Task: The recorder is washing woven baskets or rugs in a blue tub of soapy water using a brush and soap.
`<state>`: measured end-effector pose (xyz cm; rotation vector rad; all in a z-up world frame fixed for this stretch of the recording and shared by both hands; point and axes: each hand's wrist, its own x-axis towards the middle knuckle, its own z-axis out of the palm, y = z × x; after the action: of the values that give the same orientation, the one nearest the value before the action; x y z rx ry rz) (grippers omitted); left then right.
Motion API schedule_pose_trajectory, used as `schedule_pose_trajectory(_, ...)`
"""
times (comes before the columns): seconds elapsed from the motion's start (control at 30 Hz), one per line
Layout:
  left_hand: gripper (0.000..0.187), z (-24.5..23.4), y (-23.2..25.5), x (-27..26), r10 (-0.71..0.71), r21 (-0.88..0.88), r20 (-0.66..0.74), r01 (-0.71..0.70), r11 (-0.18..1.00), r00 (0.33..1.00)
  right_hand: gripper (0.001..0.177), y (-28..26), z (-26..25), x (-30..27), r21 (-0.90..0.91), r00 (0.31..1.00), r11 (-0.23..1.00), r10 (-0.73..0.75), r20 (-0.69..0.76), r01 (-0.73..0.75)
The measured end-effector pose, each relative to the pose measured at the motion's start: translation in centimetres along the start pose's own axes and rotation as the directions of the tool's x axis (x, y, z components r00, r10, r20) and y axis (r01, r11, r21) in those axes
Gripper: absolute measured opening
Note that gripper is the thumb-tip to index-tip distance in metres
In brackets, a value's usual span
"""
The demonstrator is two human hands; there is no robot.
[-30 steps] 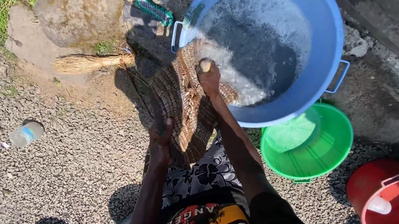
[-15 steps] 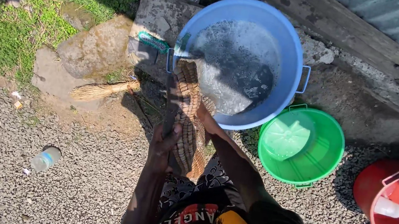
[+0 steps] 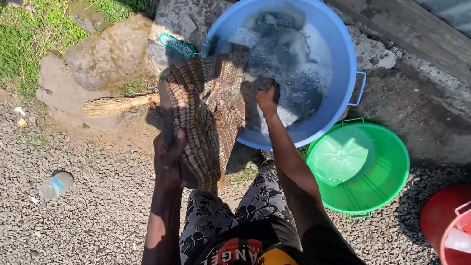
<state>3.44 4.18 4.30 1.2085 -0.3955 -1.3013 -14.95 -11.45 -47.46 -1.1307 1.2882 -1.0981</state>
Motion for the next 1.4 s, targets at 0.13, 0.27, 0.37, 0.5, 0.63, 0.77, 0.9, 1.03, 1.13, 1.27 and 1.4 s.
schedule_pose_trajectory(0.13, 0.039, -1.5, -3.7, -0.3, -0.041, -0.038, -0.047, 0.04, 0.998, 0.998, 0.035, 1.6, -5.0, 5.5, -0.251, 0.981, 0.96, -0.157, -0.116, 0.124)
schedule_pose_trajectory(0.27, 0.043, -3.4, -6.5, -0.8, -0.076, -0.033, -0.155, 0.072, 0.997, 0.985, 0.057, -1.0, -7.1, 11.1, -0.674, 0.907, 0.66, -0.42, 0.036, 0.332)
schedule_pose_trajectory(0.37, 0.044, -5.8, -8.7, -1.1, -0.073, -0.057, -0.188, 0.064, 0.996, 0.98, 0.058, -7.2, -5.4, 13.2, -0.757, 0.947, 0.581, -0.275, 0.164, 0.3)
schedule_pose_trajectory(0.5, 0.046, -9.1, -11.6, -1.5, -0.109, -0.093, -0.246, 0.088, 0.992, 0.963, 0.076, -10.6, -2.6, 15.4, -0.879, 0.906, 0.241, -0.012, 0.422, 0.412)
schedule_pose_trajectory(0.63, 0.053, -10.8, -12.3, -1.6, -0.12, -0.103, -0.326, 0.091, 0.991, 0.938, 0.071, -0.5, -3.2, 18.7, -0.899, 0.858, 0.054, 0.279, 0.431, 0.434)
schedule_pose_trajectory(0.77, 0.056, -12.7, -13.1, -2.3, -0.154, -0.149, -0.393, 0.102, 0.984, 0.906, 0.048, 1.4, -6.1, 16.5, -0.973, 0.935, 0.078, 0.27, 0.23, 0.217)
schedule_pose_trajectory(0.9, 0.06, -12.1, -12.3, -1.9, -0.151, -0.161, -0.383, 0.095, 0.982, 0.911, 0.05, 10.9, -10.7, 11.8, -0.893, 0.995, 0.44, -0.082, 0.06, 0.09)
schedule_pose_trajectory(1.03, 0.062, -10.4, -10.9, -1.4, -0.158, -0.134, -0.322, 0.121, 0.984, 0.933, 0.034, 12.9, -17.7, 2.6, -0.157, 0.943, 0.934, 0.297, -0.15, -0.32)
schedule_pose_trajectory(1.13, 0.06, -10.0, -11.0, -0.7, -0.177, -0.146, -0.302, 0.138, 0.98, 0.937, 0.029, -0.1, -4.7, -0.4, 0.476, 0.982, 0.862, 0.124, 0.142, -0.178)
schedule_pose_trajectory(1.27, 0.047, -9.5, -12.9, -0.5, -0.116, -0.04, -0.21, 0.11, 0.993, 0.971, 0.029, -14.5, 2.2, -9.1, 0.859, 0.948, 0.432, -0.026, 0.317, -0.275)
schedule_pose_trajectory(1.4, 0.046, -2.4, -10.4, 3.0, -0.071, 0.378, 0.036, 0.052, 0.924, 0.997, 0.045, -29.2, 4.9, -14.4, 0.852, 0.907, 0.331, 0.264, 0.329, -0.406)
